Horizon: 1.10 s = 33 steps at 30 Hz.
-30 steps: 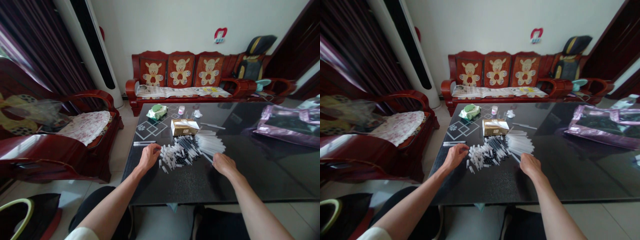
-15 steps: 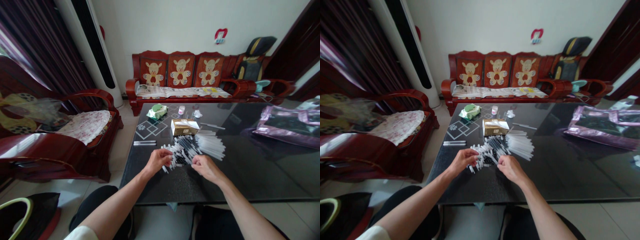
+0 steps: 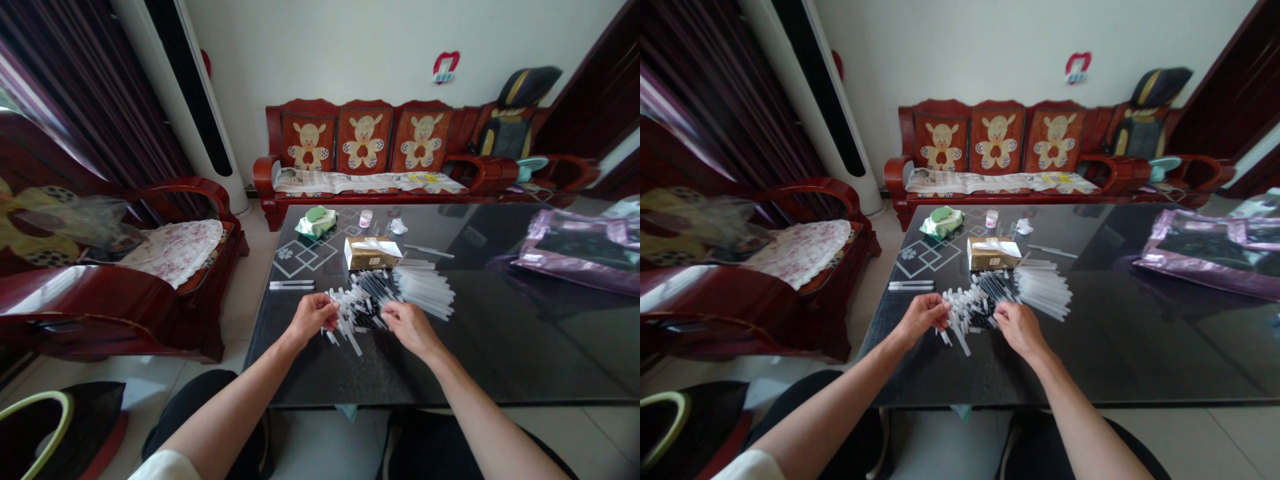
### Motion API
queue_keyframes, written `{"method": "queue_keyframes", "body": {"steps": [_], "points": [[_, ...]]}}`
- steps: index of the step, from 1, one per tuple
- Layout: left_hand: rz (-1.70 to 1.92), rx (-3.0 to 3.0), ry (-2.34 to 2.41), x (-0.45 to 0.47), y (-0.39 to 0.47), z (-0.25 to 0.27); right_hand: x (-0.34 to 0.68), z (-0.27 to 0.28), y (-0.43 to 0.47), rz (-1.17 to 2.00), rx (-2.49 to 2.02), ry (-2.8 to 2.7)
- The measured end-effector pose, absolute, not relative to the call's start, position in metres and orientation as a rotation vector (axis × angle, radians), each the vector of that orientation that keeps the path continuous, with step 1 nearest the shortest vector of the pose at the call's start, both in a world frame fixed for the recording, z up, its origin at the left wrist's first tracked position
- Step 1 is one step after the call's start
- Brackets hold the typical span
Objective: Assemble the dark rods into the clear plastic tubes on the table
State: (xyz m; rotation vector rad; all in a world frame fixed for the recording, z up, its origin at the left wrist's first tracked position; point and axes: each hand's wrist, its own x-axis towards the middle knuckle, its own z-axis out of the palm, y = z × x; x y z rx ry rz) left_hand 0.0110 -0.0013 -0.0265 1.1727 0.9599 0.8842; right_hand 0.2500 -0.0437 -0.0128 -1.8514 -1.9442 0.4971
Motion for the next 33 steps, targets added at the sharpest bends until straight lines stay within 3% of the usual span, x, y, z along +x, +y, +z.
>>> {"method": "queue_keyframes", "body": {"steps": [8, 33], "points": [[0.93, 1.089, 0.955, 0.012, -0.002, -0.027, 0.275, -0.024, -0.03, 0.168, -2.143, -1.909], [0.929, 1.065, 0.893, 0.012, 0.0, -0.03, 0.246, -0.04, -0.006, -0.084, -2.307, -2.096]]}}
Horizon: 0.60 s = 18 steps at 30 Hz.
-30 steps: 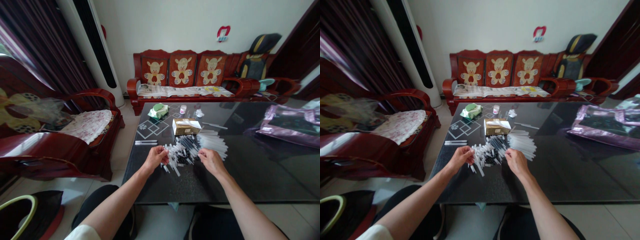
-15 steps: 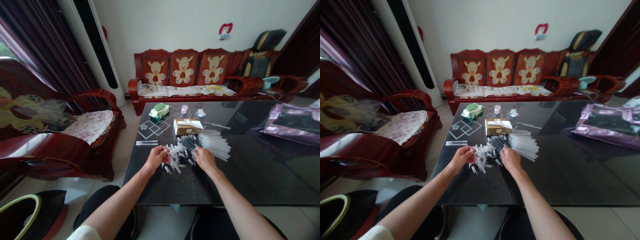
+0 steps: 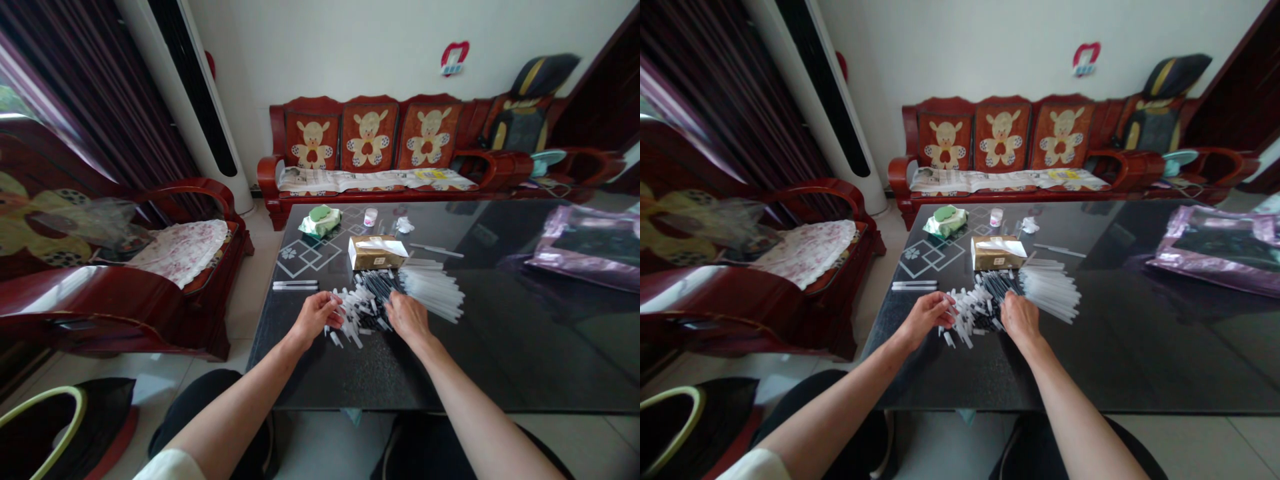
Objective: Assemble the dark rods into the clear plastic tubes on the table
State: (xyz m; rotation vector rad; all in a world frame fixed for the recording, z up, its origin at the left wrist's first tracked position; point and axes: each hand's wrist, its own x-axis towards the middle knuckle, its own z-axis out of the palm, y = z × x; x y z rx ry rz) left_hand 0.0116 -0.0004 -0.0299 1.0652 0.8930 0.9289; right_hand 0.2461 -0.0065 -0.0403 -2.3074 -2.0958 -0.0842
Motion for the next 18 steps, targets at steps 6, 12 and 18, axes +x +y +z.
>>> {"method": "queue_keyframes", "body": {"steps": [6, 12, 18], "points": [[0.923, 1.065, 0.902, 0.0121, -0.0002, -0.0303, 0.2418, -0.0396, -0.0053, -0.077, -2.329, -2.076], [0.925, 1.056, 0.908, 0.0127, -0.0003, -0.029, 0.2372, -0.0415, -0.006, -0.145, -2.29, -2.105], [0.924, 1.054, 0.914, 0.012, 0.0003, -0.0301, 0.2361, -0.0414, -0.0054, -0.152, -2.29, -2.113]]}}
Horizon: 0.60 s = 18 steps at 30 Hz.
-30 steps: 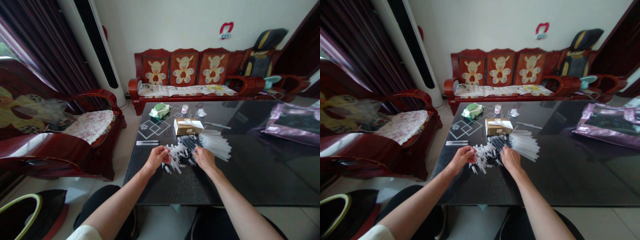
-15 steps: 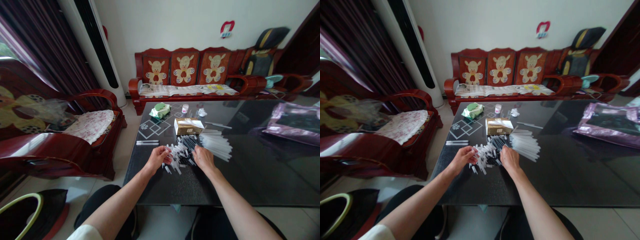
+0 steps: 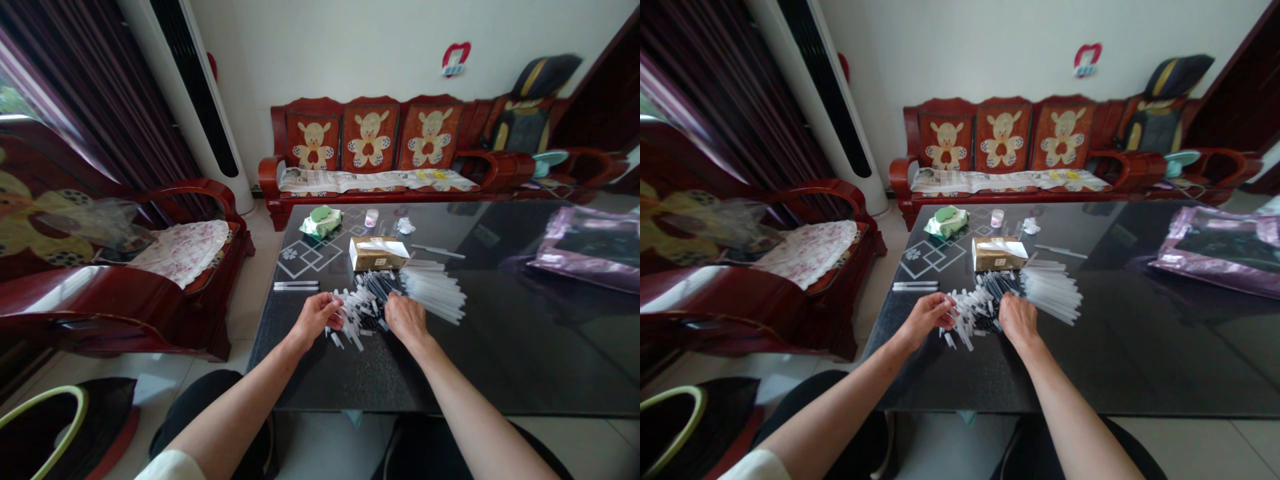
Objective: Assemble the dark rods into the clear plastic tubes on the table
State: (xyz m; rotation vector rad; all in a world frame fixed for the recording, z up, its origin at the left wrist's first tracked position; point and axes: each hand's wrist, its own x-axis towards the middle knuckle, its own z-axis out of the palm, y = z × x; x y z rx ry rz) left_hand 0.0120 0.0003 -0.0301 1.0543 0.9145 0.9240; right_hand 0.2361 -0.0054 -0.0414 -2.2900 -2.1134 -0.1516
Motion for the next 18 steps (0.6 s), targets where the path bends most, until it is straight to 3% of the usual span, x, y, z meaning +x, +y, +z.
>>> {"method": "queue_keyframes", "body": {"steps": [8, 15, 18], "points": [[1.011, 1.034, 0.969, 0.003, 0.009, -0.028, 0.239, -0.033, -0.007, -0.007, -2.132, -1.977], [1.255, 0.774, 1.028, -0.018, 0.029, -0.027, 0.24, -0.019, -0.028, 0.89, -1.601, -1.776], [1.319, 0.667, 1.037, -0.026, 0.035, -0.024, 0.242, -0.012, -0.036, 1.031, -1.556, -1.745]]}}
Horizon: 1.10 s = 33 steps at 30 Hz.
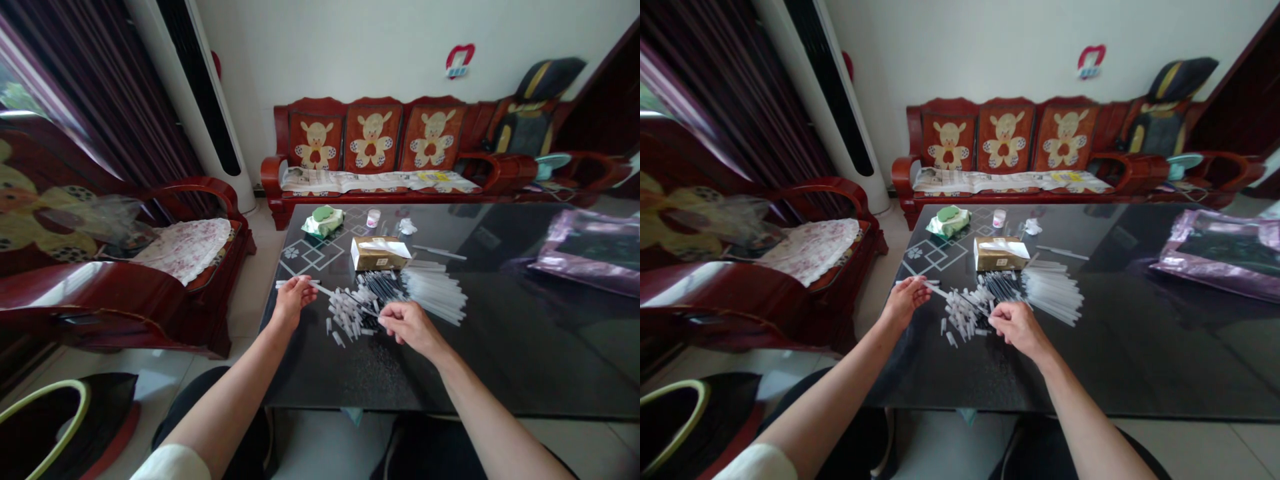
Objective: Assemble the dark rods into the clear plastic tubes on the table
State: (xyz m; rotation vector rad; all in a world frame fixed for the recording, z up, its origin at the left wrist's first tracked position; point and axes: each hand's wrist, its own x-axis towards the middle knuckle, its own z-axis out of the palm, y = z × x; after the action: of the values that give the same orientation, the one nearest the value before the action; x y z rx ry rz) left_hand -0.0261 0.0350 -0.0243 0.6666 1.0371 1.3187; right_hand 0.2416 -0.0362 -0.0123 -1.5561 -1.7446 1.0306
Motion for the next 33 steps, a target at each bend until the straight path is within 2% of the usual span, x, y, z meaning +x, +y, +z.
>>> {"method": "queue_keyframes", "body": {"steps": [8, 20, 33], "points": [[1.414, 0.595, 1.044, -0.037, 0.042, -0.02, 0.244, -0.007, -0.041, 1.05, -1.542, -1.773], [1.339, 0.7, 1.064, -0.025, 0.035, -0.026, 0.239, -0.009, -0.04, 1.063, -1.559, -1.779], [1.115, 0.865, 0.959, 0.006, 0.005, -0.025, 0.215, -0.028, -0.037, 1.354, -1.35, -1.53]]}}
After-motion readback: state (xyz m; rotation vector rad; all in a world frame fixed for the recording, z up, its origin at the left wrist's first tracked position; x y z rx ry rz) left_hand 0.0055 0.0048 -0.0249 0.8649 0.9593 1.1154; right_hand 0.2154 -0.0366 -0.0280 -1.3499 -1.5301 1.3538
